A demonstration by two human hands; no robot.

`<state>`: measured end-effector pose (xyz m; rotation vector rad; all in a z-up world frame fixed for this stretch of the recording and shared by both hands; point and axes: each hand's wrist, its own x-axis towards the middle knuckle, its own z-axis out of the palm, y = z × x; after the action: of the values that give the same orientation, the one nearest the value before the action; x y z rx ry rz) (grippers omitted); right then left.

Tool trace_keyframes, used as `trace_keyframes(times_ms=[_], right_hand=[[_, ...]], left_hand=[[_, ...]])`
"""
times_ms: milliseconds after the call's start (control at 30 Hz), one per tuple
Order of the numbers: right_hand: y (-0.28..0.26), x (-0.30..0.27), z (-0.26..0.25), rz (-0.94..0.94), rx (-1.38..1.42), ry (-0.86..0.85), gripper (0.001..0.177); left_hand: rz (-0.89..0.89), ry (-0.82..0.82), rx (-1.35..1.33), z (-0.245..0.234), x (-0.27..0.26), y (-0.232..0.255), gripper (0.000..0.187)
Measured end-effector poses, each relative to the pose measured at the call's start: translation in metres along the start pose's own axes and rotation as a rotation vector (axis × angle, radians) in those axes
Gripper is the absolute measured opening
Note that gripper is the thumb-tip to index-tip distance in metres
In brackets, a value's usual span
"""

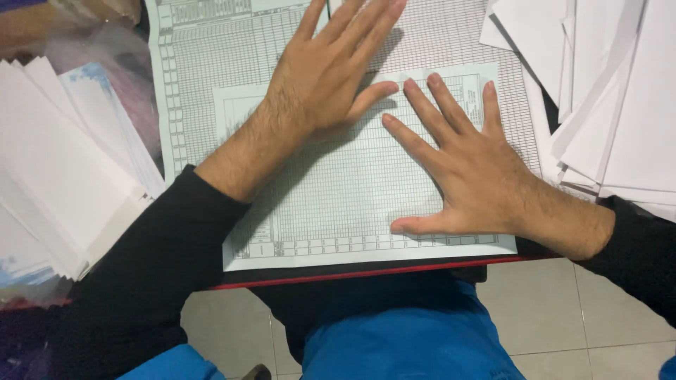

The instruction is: Organize, smooth, and stuff printed forms into envelopes

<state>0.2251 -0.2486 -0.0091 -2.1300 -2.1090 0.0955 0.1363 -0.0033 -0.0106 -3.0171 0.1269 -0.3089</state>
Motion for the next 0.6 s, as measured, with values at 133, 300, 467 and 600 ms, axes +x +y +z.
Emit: trace_keyframes(times_ms=[133, 300, 467, 600], right_hand=[[0.000, 0.001, -0.001, 0.012, -0.007, -0.013, 0.126], [-0.003, 0.002, -0.001, 0.028, 0.021, 0.007, 0.112], [-0.003, 0.003, -0.003, 0.040, 0.027, -0.025, 0.110], [-0.003, 0.001, -0.003, 0.049, 0.002, -0.030, 0.111]], left_hand=[[-0.046, -0.152, -0.105, -0.016, -0.044, 0.034, 0.083], [-0.080, -0.153, -0.217, -0.033, -0.103, 0.070, 0.080], [-0.170, -0.109, -0.285, -0.030, -0.115, 0.073, 0.091], [-0.195, -0.111, -0.227, -0.027, -0.117, 0.072, 0.101]])
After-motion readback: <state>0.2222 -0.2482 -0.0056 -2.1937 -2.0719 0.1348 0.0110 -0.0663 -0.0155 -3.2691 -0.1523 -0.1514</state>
